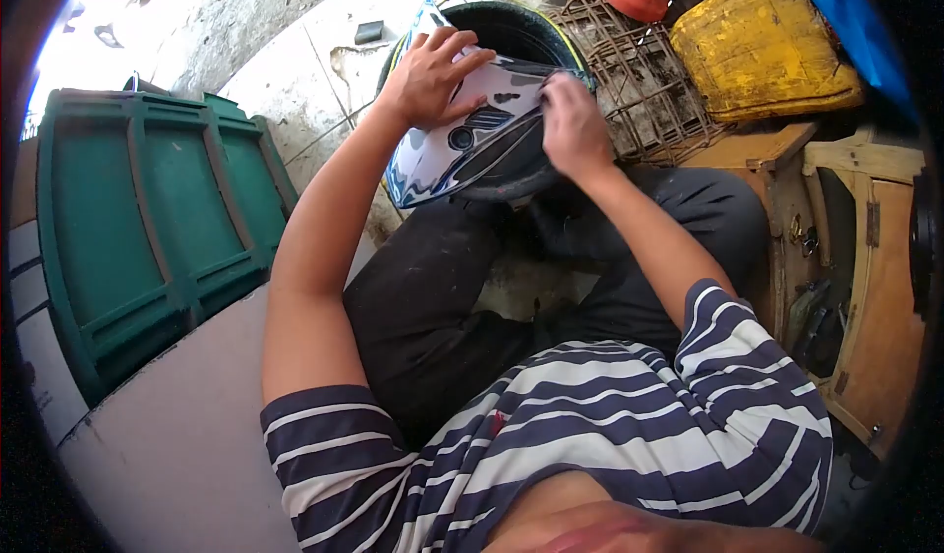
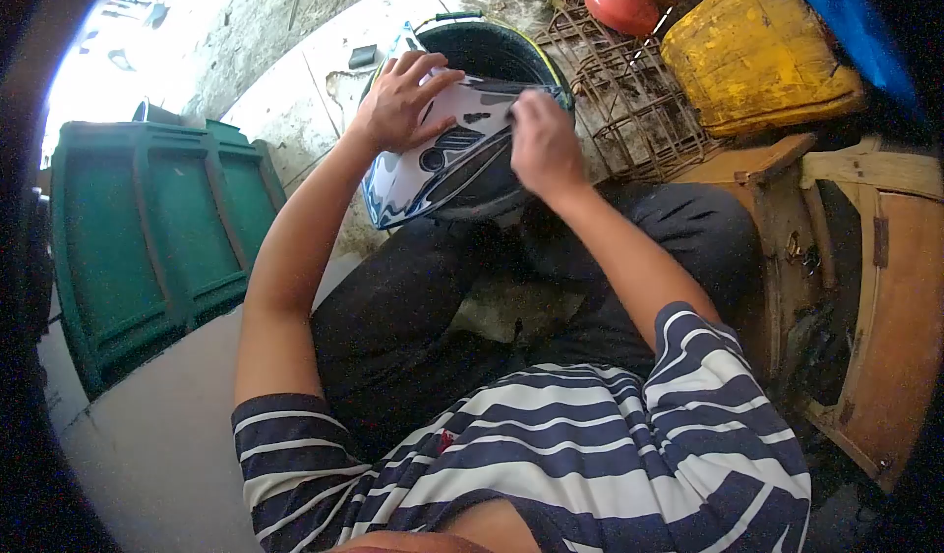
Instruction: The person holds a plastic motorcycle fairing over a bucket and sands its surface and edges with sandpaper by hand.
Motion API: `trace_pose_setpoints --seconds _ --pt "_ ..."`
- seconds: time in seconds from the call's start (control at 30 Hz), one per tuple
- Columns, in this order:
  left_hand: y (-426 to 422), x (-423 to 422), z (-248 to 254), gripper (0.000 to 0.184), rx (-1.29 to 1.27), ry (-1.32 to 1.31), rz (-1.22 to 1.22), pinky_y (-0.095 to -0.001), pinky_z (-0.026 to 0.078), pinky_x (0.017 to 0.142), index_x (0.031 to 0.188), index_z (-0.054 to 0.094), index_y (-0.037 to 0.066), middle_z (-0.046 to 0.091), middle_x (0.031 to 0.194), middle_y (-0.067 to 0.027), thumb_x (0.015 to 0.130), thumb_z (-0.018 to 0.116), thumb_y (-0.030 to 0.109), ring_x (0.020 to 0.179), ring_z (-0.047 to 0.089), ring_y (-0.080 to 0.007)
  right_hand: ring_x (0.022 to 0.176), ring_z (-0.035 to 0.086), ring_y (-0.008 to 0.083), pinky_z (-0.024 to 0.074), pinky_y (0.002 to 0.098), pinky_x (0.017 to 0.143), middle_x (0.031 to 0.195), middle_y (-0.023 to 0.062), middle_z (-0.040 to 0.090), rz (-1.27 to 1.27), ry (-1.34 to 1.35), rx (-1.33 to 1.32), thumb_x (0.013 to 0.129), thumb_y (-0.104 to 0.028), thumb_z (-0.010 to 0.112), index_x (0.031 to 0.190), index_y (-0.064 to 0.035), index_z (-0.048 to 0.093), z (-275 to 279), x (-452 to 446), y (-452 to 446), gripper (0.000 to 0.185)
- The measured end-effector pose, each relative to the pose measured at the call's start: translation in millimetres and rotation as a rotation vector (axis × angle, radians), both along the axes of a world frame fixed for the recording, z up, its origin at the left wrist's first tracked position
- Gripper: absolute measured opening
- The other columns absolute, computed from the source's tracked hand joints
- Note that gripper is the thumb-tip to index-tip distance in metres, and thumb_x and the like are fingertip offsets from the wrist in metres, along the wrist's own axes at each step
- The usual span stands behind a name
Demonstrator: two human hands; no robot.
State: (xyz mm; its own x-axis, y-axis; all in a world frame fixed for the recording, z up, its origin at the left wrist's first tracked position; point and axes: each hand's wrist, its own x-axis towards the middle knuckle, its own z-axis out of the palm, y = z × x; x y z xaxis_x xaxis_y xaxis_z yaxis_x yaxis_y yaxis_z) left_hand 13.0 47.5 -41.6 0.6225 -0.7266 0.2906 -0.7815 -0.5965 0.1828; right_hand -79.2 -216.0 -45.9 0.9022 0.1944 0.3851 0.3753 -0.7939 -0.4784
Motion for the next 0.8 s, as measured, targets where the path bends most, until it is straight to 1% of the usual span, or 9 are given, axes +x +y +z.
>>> trace_pose_setpoints --seconds 0.03,0.17,0.23,0.33,0.47,0.63,0.7,0.77,0.8 --pt "2 -2 -1 0.064 -0.004 0.008 -0.001 -0.0568 0.046 0.112 0.147 0.062 0.022 0.058 0.145 -0.0146 0.090 0.077 0.046 0.138 0.053 -0.0384 0.116 0.064 0.0419 0.0508 0.0491 0.105 0.115 0.0222 0.066 -0.032 -0.038 0.009 0.098 -0.008 0.056 0.108 0.0000 0.066 -2 4 -3 0.015" --pt "-2 3 -2 0.066 -0.010 -0.023 0.002 -0.0570 0.046 0.112 0.148 0.061 0.022 0.057 0.146 -0.0149 0.089 0.077 0.046 0.138 0.052 -0.0387 0.115 0.064 0.0411 0.0504 0.0525 0.103 0.119 0.0214 0.067 0.327 -0.062 -0.031 0.097 -0.007 0.057 0.107 -0.0011 0.066 0 -26 18 0.014" --pt "0 1 -2 0.066 -0.015 -0.002 -0.001 -0.0570 0.046 0.112 0.148 0.061 0.022 0.057 0.146 -0.0147 0.089 0.077 0.046 0.138 0.052 -0.0388 0.113 0.065 0.0403 0.0509 0.0526 0.100 0.118 0.0205 0.068 0.271 -0.040 -0.063 0.097 -0.007 0.057 0.108 -0.0012 0.065 2 -19 8 0.015" --pt "1 -3 -3 0.066 -0.005 -0.004 0.008 -0.0569 0.046 0.112 0.149 0.061 0.022 0.057 0.147 -0.0150 0.089 0.077 0.046 0.137 0.053 -0.0393 0.117 0.064 0.0397 0.0505 0.0518 0.101 0.121 0.0195 0.067 -0.036 0.141 -0.021 0.096 -0.008 0.059 0.107 -0.0016 0.066 8 3 -5 0.014" --pt "-2 0 2 0.066 0.026 0.004 0.015 -0.0563 0.046 0.112 0.150 0.061 0.023 0.057 0.148 -0.0149 0.090 0.077 0.045 0.138 0.052 -0.0390 0.125 0.062 0.0404 0.0506 0.0502 0.104 0.124 0.0185 0.067 0.320 -0.063 -0.085 0.096 -0.008 0.058 0.106 -0.0017 0.067 0 -24 16 0.015" --pt "2 -2 -4 0.067 0.016 -0.003 0.020 -0.0569 0.045 0.113 0.150 0.060 0.024 0.056 0.148 -0.0143 0.089 0.078 0.045 0.139 0.052 -0.0386 0.122 0.063 0.0390 0.0499 0.0522 0.105 0.122 0.0182 0.067 -0.015 0.041 -0.017 0.090 -0.001 0.061 0.103 -0.0014 0.068 -1 8 -6 0.014" --pt "0 0 -1 0.068 0.004 0.008 0.016 -0.0569 0.045 0.114 0.150 0.060 0.024 0.056 0.148 -0.0143 0.089 0.078 0.045 0.140 0.051 -0.0387 0.123 0.062 0.0392 0.0506 0.0515 0.104 0.123 0.0185 0.066 -0.003 -0.078 -0.120 0.091 -0.002 0.062 0.104 -0.0012 0.068 -5 -1 -2 0.014" --pt "-2 3 2 0.068 0.017 0.007 0.017 -0.0568 0.044 0.114 0.150 0.060 0.023 0.056 0.149 -0.0141 0.088 0.078 0.046 0.141 0.050 -0.0382 0.124 0.061 0.0399 0.0503 0.0517 0.105 0.126 0.0187 0.065 0.179 0.035 -0.141 0.091 -0.002 0.063 0.105 -0.0008 0.068 -3 -24 12 0.015" --pt "-2 3 1 0.068 0.015 0.005 0.017 -0.0568 0.044 0.114 0.150 0.060 0.023 0.056 0.149 -0.0142 0.088 0.078 0.046 0.141 0.050 -0.0382 0.124 0.060 0.0404 0.0506 0.0510 0.104 0.125 0.0190 0.065 0.254 -0.041 -0.138 0.091 -0.003 0.062 0.108 -0.0010 0.068 8 -31 18 0.017"
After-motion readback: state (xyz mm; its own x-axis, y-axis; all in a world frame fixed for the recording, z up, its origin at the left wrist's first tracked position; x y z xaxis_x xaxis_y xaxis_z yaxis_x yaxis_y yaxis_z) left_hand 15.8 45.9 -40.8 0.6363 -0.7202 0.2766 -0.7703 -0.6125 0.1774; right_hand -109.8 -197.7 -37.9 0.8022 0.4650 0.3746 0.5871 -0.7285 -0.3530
